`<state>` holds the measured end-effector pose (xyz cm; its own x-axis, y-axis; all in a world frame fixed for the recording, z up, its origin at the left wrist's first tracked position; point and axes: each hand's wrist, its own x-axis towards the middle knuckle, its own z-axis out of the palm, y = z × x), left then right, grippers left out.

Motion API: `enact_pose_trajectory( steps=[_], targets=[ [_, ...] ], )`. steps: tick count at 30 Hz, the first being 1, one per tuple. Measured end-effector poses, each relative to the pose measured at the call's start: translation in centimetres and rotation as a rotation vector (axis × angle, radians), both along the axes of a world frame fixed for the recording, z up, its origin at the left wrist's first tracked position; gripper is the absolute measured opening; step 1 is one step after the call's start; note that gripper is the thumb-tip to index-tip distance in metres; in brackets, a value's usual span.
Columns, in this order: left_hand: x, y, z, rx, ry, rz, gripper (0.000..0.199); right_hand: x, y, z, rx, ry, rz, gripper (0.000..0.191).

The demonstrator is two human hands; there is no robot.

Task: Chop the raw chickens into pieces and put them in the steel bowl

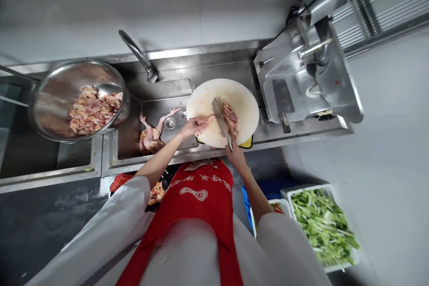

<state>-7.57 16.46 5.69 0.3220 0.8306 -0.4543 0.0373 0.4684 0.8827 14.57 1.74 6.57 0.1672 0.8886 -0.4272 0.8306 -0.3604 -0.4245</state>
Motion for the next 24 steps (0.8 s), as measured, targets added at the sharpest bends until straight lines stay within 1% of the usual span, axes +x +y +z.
enact_pose_trajectory(
  steps=[2,4,5,7,9,10,11,12,13,14,17,18,19,20,21,24],
  targets=[
    [-0.6,-0.8,-1.1,-0.054,0.079,0.102,0.019,-0.3,-0.5,0.5,-0.015,-0.025,-0.036,0.049],
    [-1.6,-2.1,-2.3,-0.062,0.125,0.224,0.016,-0.7,-0.3,1.8,0.015,-0.088,-0.039,0.047],
    [-2.0,-2.7,-2.7,-0.065,0.133,0.283,0.016,-0.9,0.0,2.9,0.049,-0.117,-0.033,0.046],
    [-2.8,-3.9,-3.5,-0.085,0.139,0.384,0.015,-1.6,0.9,5.5,0.135,-0.145,-0.028,0.047],
    [-3.1,-4.7,-4.1,-0.117,0.119,0.456,0.013,-2.7,1.9,8.2,0.226,-0.146,-0.067,0.050],
    [-3.2,-5.0,-4.4,-0.133,0.102,0.483,0.011,-3.4,2.2,9.2,0.269,-0.145,-0.101,0.052],
    [-3.2,-5.2,-4.6,-0.144,0.084,0.500,0.009,-4.1,2.5,9.8,0.306,-0.145,-0.136,0.054],
    [-3.2,-5.3,-4.8,-0.153,0.067,0.511,0.008,-4.9,2.5,9.8,0.330,-0.147,-0.164,0.055],
    [-3.2,-5.4,-5.0,-0.161,0.052,0.518,0.007,-5.5,2.5,9.4,0.331,-0.147,-0.174,0.056],
    [-3.2,-5.4,-5.2,-0.165,0.041,0.523,0.006,-6.1,2.4,8.6,0.295,-0.144,-0.161,0.055],
    [-3.2,-5.2,-5.4,-0.172,0.021,0.543,0.007,-6.6,2.2,5.4,0.026,-0.124,-0.031,0.047],
    [-3.3,-5.1,-5.5,-0.174,0.015,0.548,0.007,-6.3,2.3,4.8,-0.048,-0.123,0.018,0.043],
    [-3.4,-5.1,-5.5,-0.175,0.007,0.550,0.008,-5.8,2.6,4.6,-0.082,-0.129,0.057,0.041],
    [-3.4,-5.0,-5.5,-0.175,-0.005,0.549,0.008,-5.2,3.0,4.9,-0.070,-0.140,0.084,0.040],
    [-3.5,-5.0,-5.5,-0.174,-0.022,0.549,0.009,-4.6,3.4,5.5,-0.021,-0.154,0.097,0.041],
    [-3.7,-5.1,-5.7,-0.179,-0.077,0.554,0.010,-3.9,4.2,8.4,0.174,-0.179,0.059,0.050]
  ],
)
